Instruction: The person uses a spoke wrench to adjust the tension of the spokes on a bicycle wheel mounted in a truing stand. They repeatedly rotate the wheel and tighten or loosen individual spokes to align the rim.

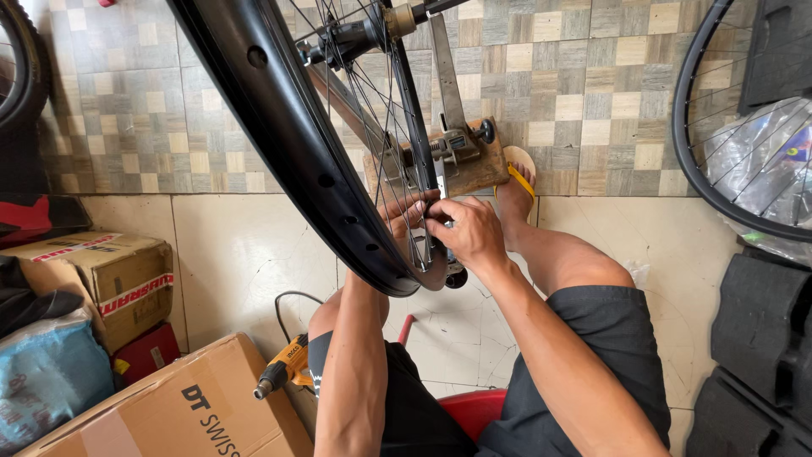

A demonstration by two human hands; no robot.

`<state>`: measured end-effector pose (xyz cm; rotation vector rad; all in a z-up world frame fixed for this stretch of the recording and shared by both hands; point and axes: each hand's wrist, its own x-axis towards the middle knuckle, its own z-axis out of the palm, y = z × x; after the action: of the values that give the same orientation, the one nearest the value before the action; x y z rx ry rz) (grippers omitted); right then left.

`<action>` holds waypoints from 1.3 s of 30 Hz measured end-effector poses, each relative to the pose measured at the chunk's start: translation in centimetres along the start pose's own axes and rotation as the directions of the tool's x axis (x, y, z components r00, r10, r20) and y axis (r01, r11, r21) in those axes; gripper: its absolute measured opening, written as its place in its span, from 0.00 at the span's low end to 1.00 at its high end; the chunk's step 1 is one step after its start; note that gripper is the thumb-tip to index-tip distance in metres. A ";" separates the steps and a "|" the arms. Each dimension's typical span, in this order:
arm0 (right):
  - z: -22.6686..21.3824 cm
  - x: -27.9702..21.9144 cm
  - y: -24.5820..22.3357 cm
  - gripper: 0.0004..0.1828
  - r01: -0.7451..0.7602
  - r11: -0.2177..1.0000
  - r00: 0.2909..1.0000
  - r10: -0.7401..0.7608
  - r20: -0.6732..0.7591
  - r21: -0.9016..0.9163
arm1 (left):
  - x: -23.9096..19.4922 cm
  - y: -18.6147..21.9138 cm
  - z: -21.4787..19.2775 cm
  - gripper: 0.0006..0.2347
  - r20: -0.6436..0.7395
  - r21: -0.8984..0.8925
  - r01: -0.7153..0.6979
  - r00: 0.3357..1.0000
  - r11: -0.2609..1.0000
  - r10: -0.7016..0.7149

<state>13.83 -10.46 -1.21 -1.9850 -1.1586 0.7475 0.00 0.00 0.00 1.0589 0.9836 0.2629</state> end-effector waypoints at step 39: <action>-1.5 0.3 1.8 0.11 -0.115 0.967 0.982 0.145 -0.121 0.228 | 0.4 -2.1 -0.8 0.11 0.035 -0.078 -0.153 0.987 0.985 0.156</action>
<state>15.97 -11.25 -1.76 -1.9055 -0.8341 0.7586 -0.98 -0.35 -2.04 1.0689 0.8492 0.4010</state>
